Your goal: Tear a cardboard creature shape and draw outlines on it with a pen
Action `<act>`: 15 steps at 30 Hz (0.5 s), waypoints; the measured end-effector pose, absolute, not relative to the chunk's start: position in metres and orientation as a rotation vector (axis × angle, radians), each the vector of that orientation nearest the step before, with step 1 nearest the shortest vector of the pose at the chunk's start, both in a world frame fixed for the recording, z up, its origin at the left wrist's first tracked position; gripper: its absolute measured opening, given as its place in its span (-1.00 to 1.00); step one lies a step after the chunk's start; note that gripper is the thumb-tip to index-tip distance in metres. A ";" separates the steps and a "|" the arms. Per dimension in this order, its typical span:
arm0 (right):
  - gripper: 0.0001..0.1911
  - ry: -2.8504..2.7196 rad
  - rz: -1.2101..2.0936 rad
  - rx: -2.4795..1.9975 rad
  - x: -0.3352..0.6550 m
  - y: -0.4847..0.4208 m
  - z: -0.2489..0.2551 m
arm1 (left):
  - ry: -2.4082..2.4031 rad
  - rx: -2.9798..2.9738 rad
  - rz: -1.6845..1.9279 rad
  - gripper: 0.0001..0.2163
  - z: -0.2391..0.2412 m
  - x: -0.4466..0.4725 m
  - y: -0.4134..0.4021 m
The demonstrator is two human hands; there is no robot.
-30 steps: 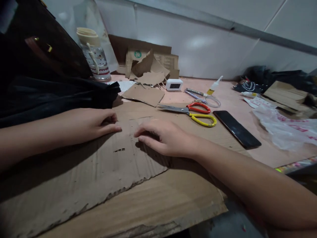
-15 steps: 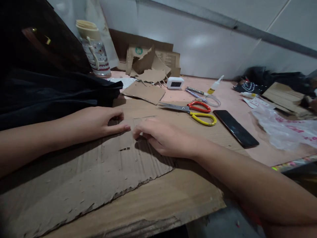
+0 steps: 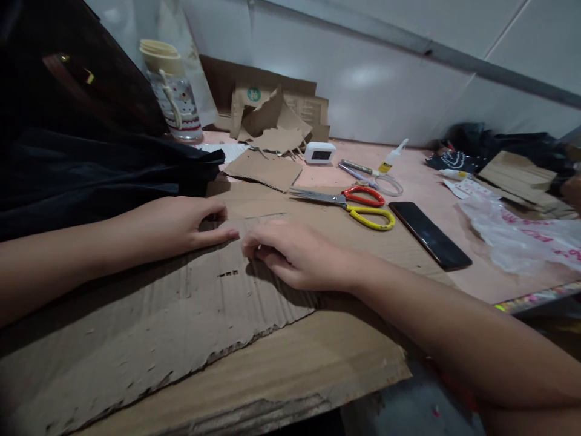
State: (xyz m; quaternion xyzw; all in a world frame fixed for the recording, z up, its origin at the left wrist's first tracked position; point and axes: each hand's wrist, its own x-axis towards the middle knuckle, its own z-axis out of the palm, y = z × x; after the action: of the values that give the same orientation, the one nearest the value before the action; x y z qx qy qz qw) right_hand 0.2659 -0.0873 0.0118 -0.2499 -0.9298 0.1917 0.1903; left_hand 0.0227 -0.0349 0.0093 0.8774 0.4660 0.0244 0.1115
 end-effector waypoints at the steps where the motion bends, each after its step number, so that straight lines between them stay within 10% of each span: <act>1: -0.78 -2.616 0.529 -0.698 0.266 -0.087 0.012 | 1.371 2.572 0.066 -0.49 0.010 0.023 -0.035; 15: -0.83 -2.550 0.559 -0.748 0.270 -0.088 0.015 | 1.366 2.585 0.070 -0.50 0.010 0.023 -0.034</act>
State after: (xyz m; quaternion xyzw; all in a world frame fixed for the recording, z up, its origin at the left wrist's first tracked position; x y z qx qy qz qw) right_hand 0.2701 -0.0878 0.0146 -0.2692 -0.9179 0.2011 0.2112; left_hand 0.0227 -0.0342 0.0101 0.8786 0.4645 0.0237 0.1083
